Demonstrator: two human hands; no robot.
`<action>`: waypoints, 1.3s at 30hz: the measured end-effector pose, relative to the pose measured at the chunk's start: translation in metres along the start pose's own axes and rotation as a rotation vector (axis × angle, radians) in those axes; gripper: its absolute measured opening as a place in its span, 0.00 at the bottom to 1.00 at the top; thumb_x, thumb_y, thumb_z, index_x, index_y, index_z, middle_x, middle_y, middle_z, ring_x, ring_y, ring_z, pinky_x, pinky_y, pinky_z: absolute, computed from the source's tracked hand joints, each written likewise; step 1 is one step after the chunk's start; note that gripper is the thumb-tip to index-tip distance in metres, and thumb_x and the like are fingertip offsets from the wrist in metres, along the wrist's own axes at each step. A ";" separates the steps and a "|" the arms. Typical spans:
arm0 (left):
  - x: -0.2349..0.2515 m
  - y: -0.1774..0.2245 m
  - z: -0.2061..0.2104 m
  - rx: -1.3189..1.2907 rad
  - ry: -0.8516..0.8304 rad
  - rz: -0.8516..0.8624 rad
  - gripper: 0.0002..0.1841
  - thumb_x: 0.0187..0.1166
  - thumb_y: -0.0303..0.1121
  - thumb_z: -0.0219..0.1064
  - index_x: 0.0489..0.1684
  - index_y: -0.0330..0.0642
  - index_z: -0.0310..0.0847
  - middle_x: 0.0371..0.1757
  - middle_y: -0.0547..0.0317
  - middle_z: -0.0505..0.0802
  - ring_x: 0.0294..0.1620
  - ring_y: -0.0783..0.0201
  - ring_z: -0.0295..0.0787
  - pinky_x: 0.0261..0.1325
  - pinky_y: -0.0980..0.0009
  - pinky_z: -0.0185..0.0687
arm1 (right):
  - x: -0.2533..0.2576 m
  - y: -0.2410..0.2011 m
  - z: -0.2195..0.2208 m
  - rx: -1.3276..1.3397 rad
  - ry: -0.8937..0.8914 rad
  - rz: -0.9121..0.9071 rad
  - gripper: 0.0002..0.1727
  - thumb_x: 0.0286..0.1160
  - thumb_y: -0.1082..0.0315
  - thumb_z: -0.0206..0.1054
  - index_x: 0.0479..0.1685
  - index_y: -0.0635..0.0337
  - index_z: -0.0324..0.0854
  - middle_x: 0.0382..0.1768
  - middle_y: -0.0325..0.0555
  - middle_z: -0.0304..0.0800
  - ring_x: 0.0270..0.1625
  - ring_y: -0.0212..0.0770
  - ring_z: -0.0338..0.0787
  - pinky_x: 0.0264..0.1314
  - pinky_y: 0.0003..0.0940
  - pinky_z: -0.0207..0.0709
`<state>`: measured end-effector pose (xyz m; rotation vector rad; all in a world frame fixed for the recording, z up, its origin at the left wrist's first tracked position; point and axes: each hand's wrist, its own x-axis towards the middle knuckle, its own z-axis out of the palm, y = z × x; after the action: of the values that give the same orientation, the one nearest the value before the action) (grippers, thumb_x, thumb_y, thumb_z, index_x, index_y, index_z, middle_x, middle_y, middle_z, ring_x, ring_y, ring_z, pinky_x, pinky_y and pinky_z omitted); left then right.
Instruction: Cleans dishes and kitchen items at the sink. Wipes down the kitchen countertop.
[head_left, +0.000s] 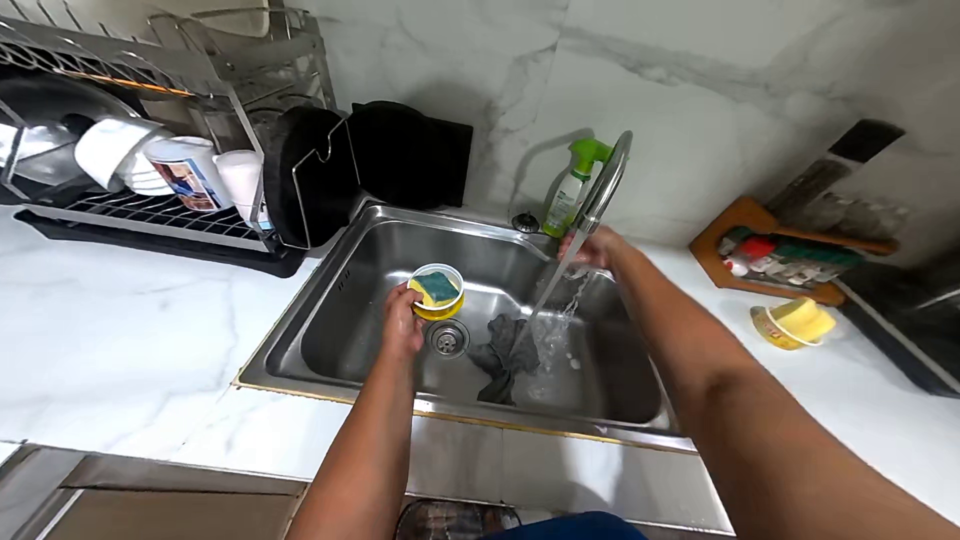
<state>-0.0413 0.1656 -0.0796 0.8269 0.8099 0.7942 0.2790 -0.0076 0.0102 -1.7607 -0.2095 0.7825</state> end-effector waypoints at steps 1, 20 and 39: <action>0.000 0.000 0.000 -0.003 0.002 0.006 0.15 0.79 0.23 0.57 0.62 0.39 0.74 0.40 0.51 0.86 0.31 0.62 0.85 0.30 0.68 0.82 | 0.002 -0.012 -0.006 -0.215 0.079 -0.034 0.17 0.94 0.64 0.48 0.60 0.67 0.78 0.39 0.50 0.88 0.34 0.40 0.89 0.41 0.36 0.87; 0.002 -0.002 -0.003 -0.007 0.018 0.022 0.13 0.77 0.22 0.58 0.58 0.41 0.75 0.37 0.54 0.85 0.28 0.64 0.83 0.28 0.70 0.81 | -0.030 0.155 0.080 0.570 -0.099 0.323 0.15 0.93 0.61 0.47 0.40 0.58 0.73 0.23 0.41 0.81 0.20 0.33 0.83 0.23 0.23 0.81; -0.001 0.002 -0.001 0.037 0.024 0.054 0.17 0.78 0.23 0.60 0.65 0.40 0.74 0.39 0.54 0.86 0.32 0.64 0.84 0.33 0.69 0.82 | -0.013 0.011 0.011 -0.305 0.005 -0.106 0.17 0.93 0.65 0.48 0.64 0.67 0.76 0.40 0.49 0.88 0.35 0.38 0.89 0.42 0.34 0.87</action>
<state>-0.0435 0.1658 -0.0782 0.8768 0.8277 0.8406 0.2601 -0.0094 0.0037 -2.0187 -0.4342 0.6966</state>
